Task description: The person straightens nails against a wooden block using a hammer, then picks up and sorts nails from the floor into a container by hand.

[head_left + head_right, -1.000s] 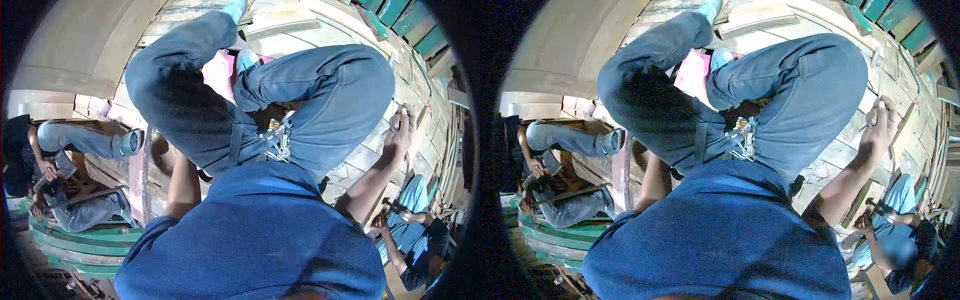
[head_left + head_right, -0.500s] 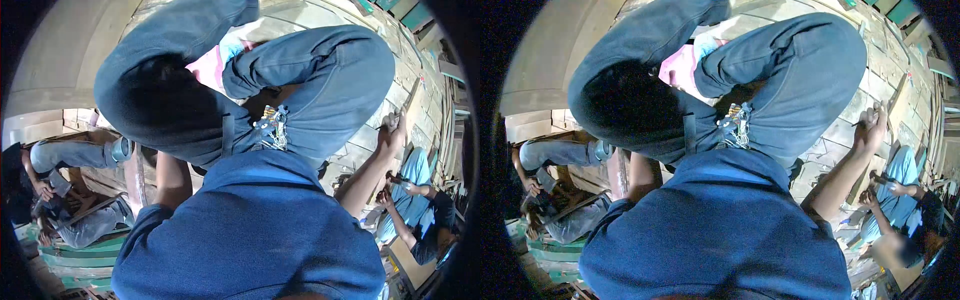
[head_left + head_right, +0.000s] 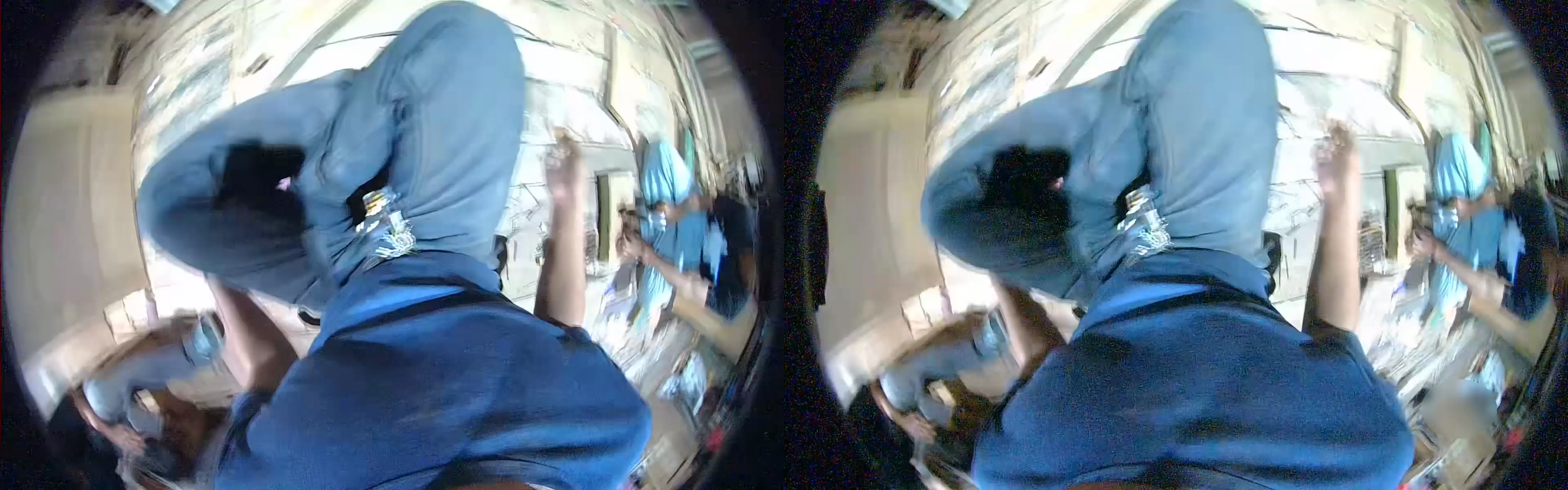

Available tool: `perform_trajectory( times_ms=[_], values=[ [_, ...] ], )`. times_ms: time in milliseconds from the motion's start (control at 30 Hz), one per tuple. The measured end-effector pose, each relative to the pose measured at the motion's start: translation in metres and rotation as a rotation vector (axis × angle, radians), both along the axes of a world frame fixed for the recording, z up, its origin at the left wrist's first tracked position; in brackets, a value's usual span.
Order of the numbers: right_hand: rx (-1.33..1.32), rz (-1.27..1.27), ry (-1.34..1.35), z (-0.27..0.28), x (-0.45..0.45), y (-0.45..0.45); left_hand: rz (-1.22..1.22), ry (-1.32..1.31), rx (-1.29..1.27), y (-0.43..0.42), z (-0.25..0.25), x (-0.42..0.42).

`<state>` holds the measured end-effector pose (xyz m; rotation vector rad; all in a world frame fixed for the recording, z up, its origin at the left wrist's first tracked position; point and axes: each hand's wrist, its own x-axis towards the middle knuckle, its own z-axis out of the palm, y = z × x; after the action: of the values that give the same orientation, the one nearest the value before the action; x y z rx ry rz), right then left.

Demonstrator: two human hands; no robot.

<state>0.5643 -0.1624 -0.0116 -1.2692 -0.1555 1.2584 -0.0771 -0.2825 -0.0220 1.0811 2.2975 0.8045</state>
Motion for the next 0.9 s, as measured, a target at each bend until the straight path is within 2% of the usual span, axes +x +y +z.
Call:
perform_trajectory(
  times_ms=[33, 100, 133, 233, 300, 367, 433, 467, 500, 533, 567, 633, 700, 767, 800, 833, 900],
  values=[
    [0.034, 0.056, 0.032, 0.006, -0.013, -0.013, -0.014, -0.002, -0.014, 0.007, 0.003, -0.013],
    [-0.009, 0.190, -0.191, -0.009, -0.017, -0.047, -0.039, 0.005, -0.048, 0.021, 0.019, -0.035],
    [-0.028, 0.127, -0.206, -0.013, -0.015, -0.060, -0.043, 0.010, -0.063, 0.028, 0.027, -0.045],
    [-0.176, 0.372, -0.431, -0.028, -0.005, -0.095, -0.066, 0.033, -0.108, 0.056, 0.047, -0.065],
    [-0.221, 0.238, -0.357, -0.023, -0.012, -0.115, -0.078, 0.066, -0.139, 0.082, 0.072, -0.080],
    [-0.354, 0.358, -0.590, -0.028, -0.007, -0.131, -0.092, 0.095, -0.156, 0.114, 0.092, -0.094],
    [-0.328, 0.239, -0.891, -0.051, 0.009, -0.152, -0.117, 0.122, -0.174, 0.151, 0.113, -0.092],
    [-0.425, 0.183, -0.948, -0.051, 0.023, -0.162, -0.124, 0.118, -0.183, 0.166, 0.116, -0.086],
    [-0.433, 0.116, -1.156, -0.050, 0.037, -0.168, -0.124, 0.113, -0.202, 0.173, 0.115, -0.074],
    [-0.424, -0.003, -0.924, -0.038, 0.049, -0.174, -0.127, 0.091, -0.149, 0.184, 0.116, -0.051],
    [-0.468, -0.033, -1.147, -0.035, 0.066, -0.182, -0.128, 0.068, -0.093, 0.193, 0.116, -0.038],
    [-0.502, -0.106, -1.278, -0.029, 0.099, -0.203, -0.179, 0.003, -0.119, 0.198, 0.105, -0.043],
    [-0.715, -0.093, -1.527, -0.039, 0.131, -0.232, -0.312, 0.106, -0.184, 0.195, 0.085, -0.058],
    [-0.836, -0.080, -1.617, -0.038, 0.139, -0.241, -0.374, 0.200, -0.198, 0.189, 0.066, -0.069],
    [-0.803, -0.091, -1.400, -0.034, 0.137, -0.240, -0.407, 0.161, -0.269, 0.188, 0.062, -0.073],
    [-0.812, -0.084, -1.402, -0.029, 0.138, -0.240, -0.439, 0.122, -0.340, 0.185, 0.062, -0.075],
    [-1.107, 0.125, -1.548, -0.026, 0.131, -0.234, -0.465, 0.210, -0.367, 0.179, 0.067, -0.070]
  ],
)
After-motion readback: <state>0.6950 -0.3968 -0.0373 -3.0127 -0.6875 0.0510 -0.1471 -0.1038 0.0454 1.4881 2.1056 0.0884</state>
